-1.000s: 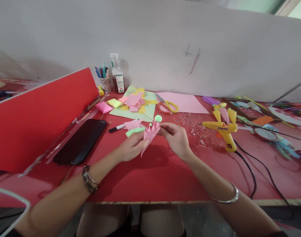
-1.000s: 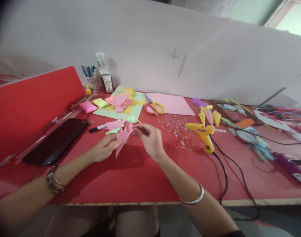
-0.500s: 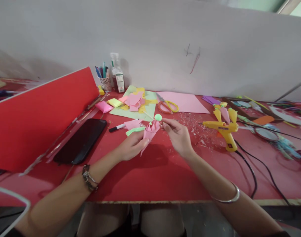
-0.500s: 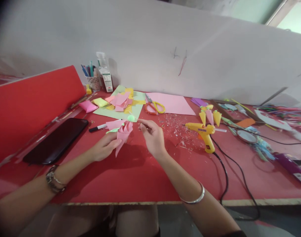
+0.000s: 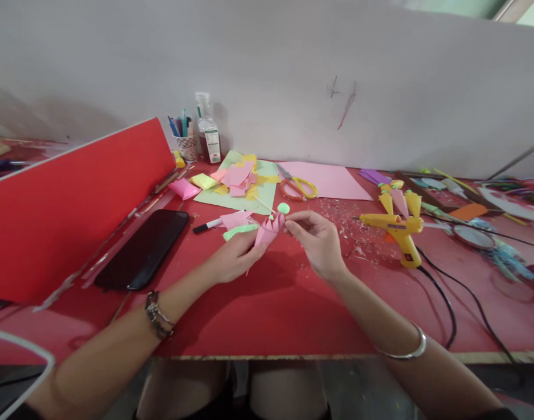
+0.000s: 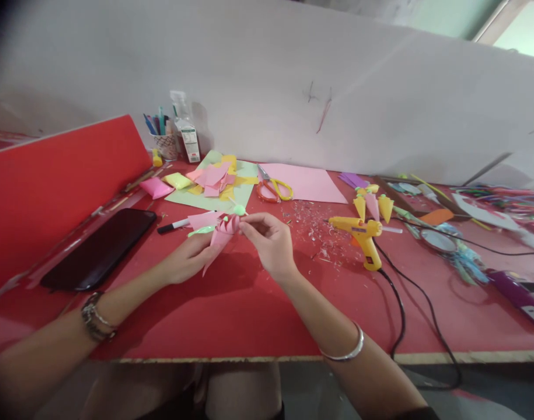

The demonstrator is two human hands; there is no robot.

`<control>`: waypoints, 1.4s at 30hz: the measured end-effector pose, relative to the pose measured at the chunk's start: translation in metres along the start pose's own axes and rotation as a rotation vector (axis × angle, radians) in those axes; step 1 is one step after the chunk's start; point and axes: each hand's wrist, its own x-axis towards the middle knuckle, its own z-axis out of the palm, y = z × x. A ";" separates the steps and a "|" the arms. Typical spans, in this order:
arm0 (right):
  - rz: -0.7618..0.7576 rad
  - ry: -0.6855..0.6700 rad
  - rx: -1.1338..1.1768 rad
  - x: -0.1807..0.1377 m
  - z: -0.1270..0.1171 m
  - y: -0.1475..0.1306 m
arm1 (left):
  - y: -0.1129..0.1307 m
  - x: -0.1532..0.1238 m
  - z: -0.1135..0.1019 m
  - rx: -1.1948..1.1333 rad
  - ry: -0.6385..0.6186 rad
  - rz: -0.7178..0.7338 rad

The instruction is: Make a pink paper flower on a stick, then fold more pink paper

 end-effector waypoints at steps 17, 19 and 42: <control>0.102 -0.044 0.236 0.000 0.002 0.009 | -0.001 -0.001 0.001 -0.021 -0.004 0.005; 0.135 -0.049 0.283 0.001 0.001 0.011 | -0.002 -0.001 0.001 -0.025 -0.007 -0.004; -0.191 -0.311 -0.422 -0.007 0.006 0.011 | 0.001 0.009 0.000 -1.205 0.097 -0.426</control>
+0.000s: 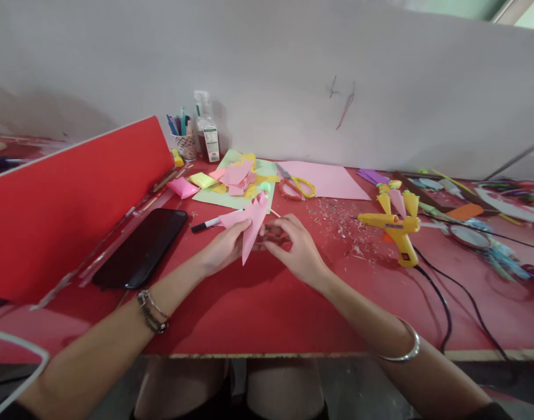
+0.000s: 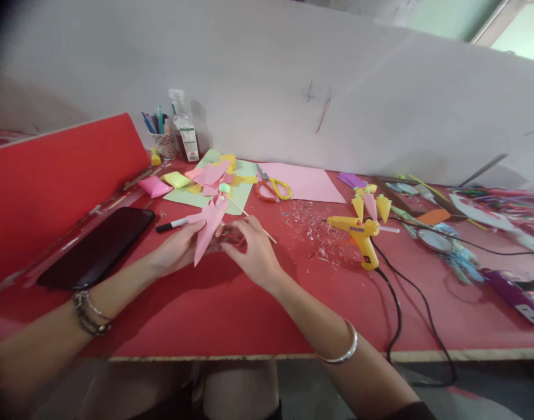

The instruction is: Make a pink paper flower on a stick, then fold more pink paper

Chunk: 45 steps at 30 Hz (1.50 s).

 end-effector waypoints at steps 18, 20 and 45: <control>0.142 0.310 0.223 0.006 -0.011 0.002 | -0.003 -0.003 -0.007 0.383 -0.094 -0.014; 0.186 0.322 0.291 0.006 -0.011 0.001 | -0.001 -0.007 -0.006 0.482 -0.157 0.016; 0.203 0.295 0.366 0.003 -0.006 -0.006 | -0.004 -0.008 -0.002 0.706 -0.257 0.158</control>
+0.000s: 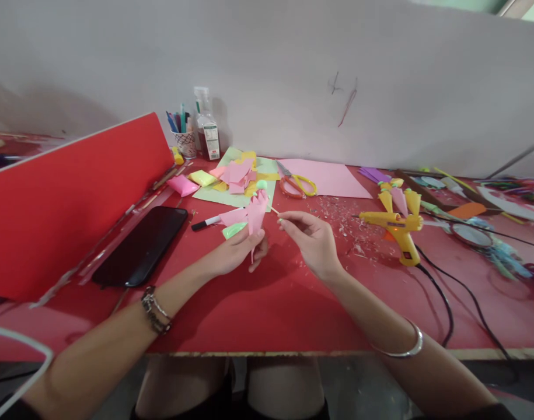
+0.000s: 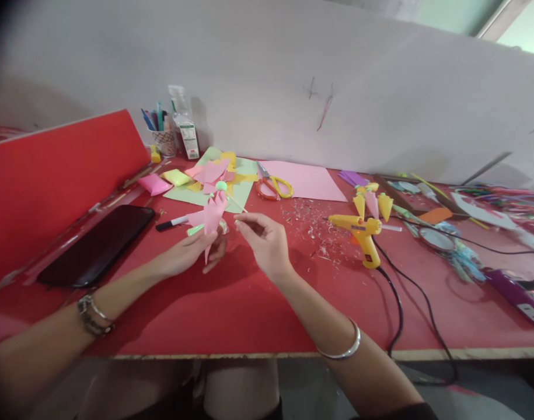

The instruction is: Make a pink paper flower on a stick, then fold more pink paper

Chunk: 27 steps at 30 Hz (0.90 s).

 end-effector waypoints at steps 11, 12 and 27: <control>-0.029 0.048 0.095 0.001 0.000 -0.006 | 0.001 -0.001 0.005 0.101 -0.057 0.025; -0.031 0.049 0.090 0.001 0.001 -0.006 | 0.001 -0.002 0.005 0.127 -0.062 0.035; -0.141 0.054 -0.036 -0.003 0.000 -0.008 | 0.003 -0.002 0.005 0.080 0.128 0.039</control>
